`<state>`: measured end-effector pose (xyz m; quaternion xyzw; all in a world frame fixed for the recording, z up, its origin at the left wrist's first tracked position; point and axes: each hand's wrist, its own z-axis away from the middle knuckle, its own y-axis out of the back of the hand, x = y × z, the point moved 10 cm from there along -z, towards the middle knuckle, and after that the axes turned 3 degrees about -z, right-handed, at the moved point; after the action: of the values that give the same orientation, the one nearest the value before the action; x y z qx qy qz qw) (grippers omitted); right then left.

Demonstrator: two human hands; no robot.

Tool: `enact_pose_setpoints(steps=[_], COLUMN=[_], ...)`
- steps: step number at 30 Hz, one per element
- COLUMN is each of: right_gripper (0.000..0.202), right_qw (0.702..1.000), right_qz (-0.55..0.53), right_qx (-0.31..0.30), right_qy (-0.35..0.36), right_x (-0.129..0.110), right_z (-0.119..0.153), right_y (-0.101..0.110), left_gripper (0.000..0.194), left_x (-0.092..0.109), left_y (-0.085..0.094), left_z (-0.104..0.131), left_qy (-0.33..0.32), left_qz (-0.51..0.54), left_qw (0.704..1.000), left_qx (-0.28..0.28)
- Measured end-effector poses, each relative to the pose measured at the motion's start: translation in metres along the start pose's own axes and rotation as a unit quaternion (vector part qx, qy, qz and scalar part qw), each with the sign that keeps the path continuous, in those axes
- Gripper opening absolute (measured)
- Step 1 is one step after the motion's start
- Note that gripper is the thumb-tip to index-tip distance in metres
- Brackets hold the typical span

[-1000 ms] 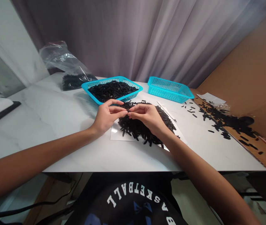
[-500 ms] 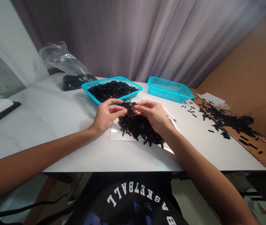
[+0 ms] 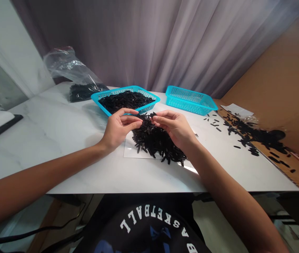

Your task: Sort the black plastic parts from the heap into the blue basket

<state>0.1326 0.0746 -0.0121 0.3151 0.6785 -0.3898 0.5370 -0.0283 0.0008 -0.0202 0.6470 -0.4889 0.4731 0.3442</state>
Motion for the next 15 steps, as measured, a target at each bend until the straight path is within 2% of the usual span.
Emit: enact_pose_setpoints(steps=[7, 15], right_gripper=[0.034, 0.034], right_qw=[0.998, 0.997], right_qz=[0.052, 0.049], right_qx=[-0.038, -0.045], right_qy=[-0.010, -0.026], right_x=[0.009, 0.018], right_z=[0.005, 0.006], right_y=[-0.017, -0.023], left_gripper=[0.043, 0.042], left_x=[-0.002, -0.003], left_y=[0.002, 0.002], left_z=[0.001, 0.002], left_qy=[0.003, 0.004], left_qz=[-0.003, -0.011], left_qw=[1.000, 1.000], left_qx=[0.006, 0.009])
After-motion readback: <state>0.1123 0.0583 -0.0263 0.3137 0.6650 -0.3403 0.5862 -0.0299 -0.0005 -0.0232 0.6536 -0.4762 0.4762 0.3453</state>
